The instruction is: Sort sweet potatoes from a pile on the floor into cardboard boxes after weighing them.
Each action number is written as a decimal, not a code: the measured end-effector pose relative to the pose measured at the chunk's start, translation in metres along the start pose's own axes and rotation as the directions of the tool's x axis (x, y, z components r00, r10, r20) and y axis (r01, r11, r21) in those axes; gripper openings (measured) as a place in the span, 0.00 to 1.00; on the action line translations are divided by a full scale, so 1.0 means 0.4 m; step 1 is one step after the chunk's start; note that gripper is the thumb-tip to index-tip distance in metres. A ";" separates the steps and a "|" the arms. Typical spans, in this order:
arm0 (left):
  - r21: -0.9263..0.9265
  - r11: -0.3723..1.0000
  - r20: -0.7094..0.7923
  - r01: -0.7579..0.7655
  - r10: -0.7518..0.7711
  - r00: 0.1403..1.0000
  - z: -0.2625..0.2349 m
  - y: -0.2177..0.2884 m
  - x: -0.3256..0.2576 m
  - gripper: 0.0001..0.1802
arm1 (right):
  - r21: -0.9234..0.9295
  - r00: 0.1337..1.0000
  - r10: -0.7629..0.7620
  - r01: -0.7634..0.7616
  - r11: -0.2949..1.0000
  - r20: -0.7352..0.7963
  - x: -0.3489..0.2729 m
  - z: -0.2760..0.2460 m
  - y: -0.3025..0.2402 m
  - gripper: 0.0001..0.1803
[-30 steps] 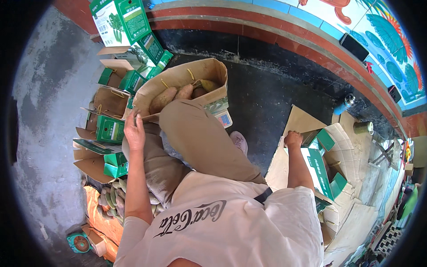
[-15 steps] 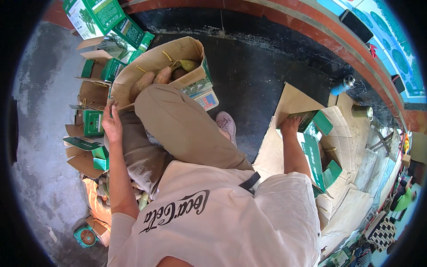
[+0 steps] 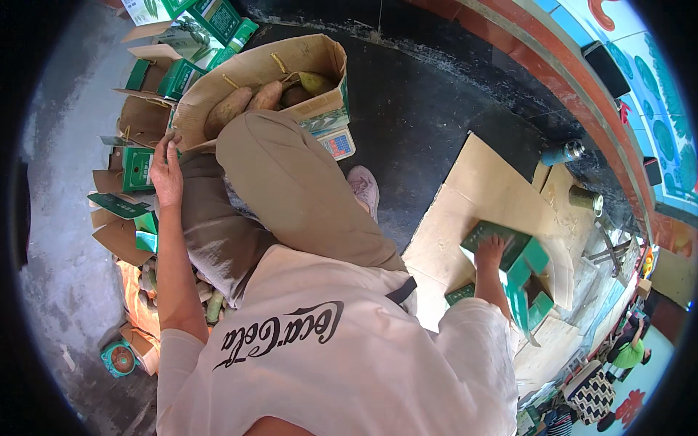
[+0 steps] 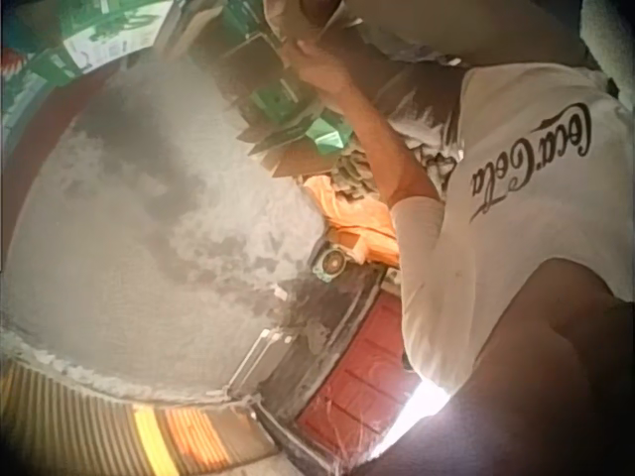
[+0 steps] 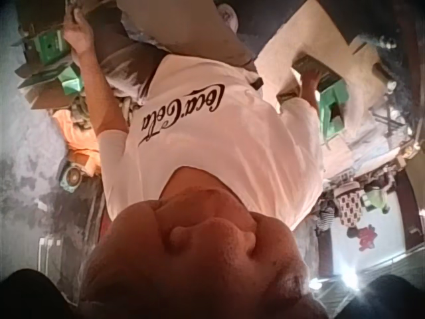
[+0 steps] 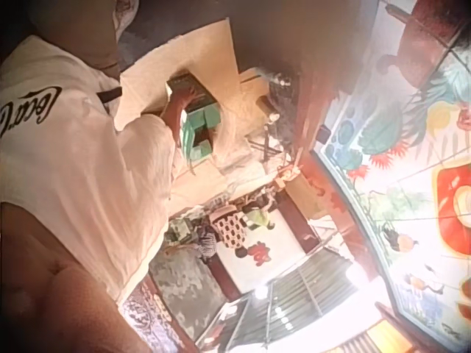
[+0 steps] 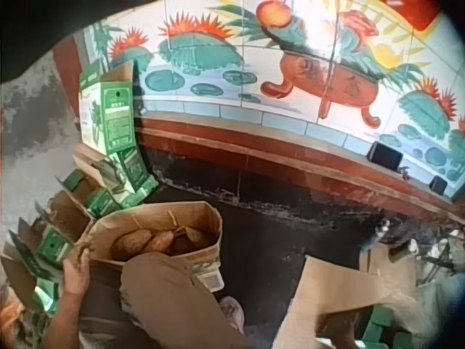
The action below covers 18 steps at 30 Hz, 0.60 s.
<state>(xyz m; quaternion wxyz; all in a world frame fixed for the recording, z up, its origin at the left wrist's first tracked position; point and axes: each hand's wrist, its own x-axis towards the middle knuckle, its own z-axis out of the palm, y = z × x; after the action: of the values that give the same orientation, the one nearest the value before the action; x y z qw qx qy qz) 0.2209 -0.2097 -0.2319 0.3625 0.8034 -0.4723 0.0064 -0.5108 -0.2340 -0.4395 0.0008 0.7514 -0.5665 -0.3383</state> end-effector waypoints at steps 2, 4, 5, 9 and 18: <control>0.056 0.998 0.006 -0.041 0.041 0.999 -0.009 -0.015 -0.006 0.14 | -0.146 0.945 0.119 -0.077 0.986 0.305 -0.058 -0.020 -0.011 0.19; 0.102 0.991 0.012 -0.090 0.089 0.996 -0.009 -0.021 -0.007 0.14 | -0.139 0.807 0.220 -0.172 0.975 0.548 -0.101 -0.026 0.008 0.20; 0.132 0.980 0.040 -0.148 0.144 0.989 -0.005 -0.018 -0.009 0.14 | -0.138 0.722 0.247 -0.208 0.968 0.646 -0.113 -0.055 0.006 0.21; 0.152 0.951 0.148 -0.270 0.248 0.957 0.020 0.001 0.003 0.16 | 0.045 0.712 0.304 -0.426 0.904 0.633 -0.062 -0.014 0.064 0.19; 0.304 0.909 0.372 -0.284 0.161 0.914 0.045 -0.023 -0.005 0.18 | 0.594 0.644 0.178 0.516 0.617 -0.744 0.289 -0.750 -0.256 0.06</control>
<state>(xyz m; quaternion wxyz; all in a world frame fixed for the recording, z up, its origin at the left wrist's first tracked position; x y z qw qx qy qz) 0.2206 -0.2162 -0.2512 0.1231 0.7840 -0.6084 -0.0057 -0.2557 -0.4104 -0.3061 -0.1225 0.8002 -0.5178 0.2766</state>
